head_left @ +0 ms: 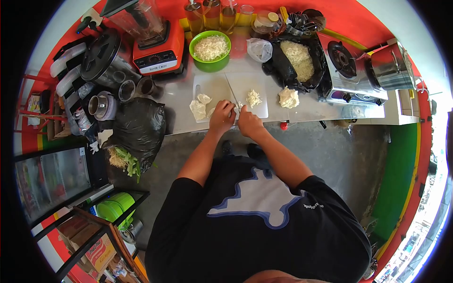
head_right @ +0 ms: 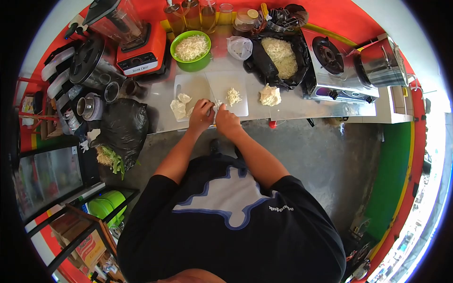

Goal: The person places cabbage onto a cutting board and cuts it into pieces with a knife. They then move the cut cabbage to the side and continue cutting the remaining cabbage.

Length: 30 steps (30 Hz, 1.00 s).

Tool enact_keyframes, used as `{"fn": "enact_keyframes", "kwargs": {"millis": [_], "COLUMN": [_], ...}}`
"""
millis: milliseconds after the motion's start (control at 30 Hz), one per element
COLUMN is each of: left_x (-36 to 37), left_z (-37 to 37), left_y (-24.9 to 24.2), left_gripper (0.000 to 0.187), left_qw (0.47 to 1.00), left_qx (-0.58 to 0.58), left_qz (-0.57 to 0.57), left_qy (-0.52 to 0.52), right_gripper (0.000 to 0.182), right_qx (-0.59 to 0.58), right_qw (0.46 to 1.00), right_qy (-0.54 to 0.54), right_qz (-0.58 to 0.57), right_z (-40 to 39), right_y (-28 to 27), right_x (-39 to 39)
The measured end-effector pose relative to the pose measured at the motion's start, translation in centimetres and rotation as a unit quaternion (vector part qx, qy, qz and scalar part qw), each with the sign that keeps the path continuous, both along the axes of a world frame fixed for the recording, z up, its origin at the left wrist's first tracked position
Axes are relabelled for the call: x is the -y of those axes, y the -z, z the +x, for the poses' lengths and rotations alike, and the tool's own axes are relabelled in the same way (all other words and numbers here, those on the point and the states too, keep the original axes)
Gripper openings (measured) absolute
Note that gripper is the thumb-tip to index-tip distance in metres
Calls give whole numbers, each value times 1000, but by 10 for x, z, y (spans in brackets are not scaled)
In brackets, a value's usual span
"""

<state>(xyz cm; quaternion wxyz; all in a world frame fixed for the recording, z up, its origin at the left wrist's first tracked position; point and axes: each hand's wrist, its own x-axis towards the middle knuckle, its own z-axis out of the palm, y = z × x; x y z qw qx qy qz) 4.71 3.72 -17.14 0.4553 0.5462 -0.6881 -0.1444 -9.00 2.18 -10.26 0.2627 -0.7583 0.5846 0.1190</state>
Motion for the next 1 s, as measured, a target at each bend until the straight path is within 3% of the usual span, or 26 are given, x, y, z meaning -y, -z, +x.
{"fn": "enact_keyframes", "kwargs": {"millis": [67,367,500,800,967,1000], "left_x": [0,1,1,-1,2,4], "left_z": [0,1,2,0,2,2], "left_y": [2,4,5,2,-1,-2], "left_gripper": [17,11,10,9,8,8], "left_qw": [1000,1000,1000,999,998,995], "left_qx": [-6,-3,-16,-34,-42,-47], "left_qz": [-7,0,13,35,39,91], "left_qy": [-6,8,5,2,6,0], "right_gripper": [35,35,35,32,32,32], "right_qx": [14,10,21,17,23,24], "right_qw": [999,1000,998,1000,999,999], "right_qy": [37,12,52,2,43,41], "right_qz": [18,23,6,2,5,3], "right_z": [-2,2,-1,-1,-2,0], "right_y": [0,-4,1,4,11,11], "right_x": [-7,0,-13,0,-20,-18]}}
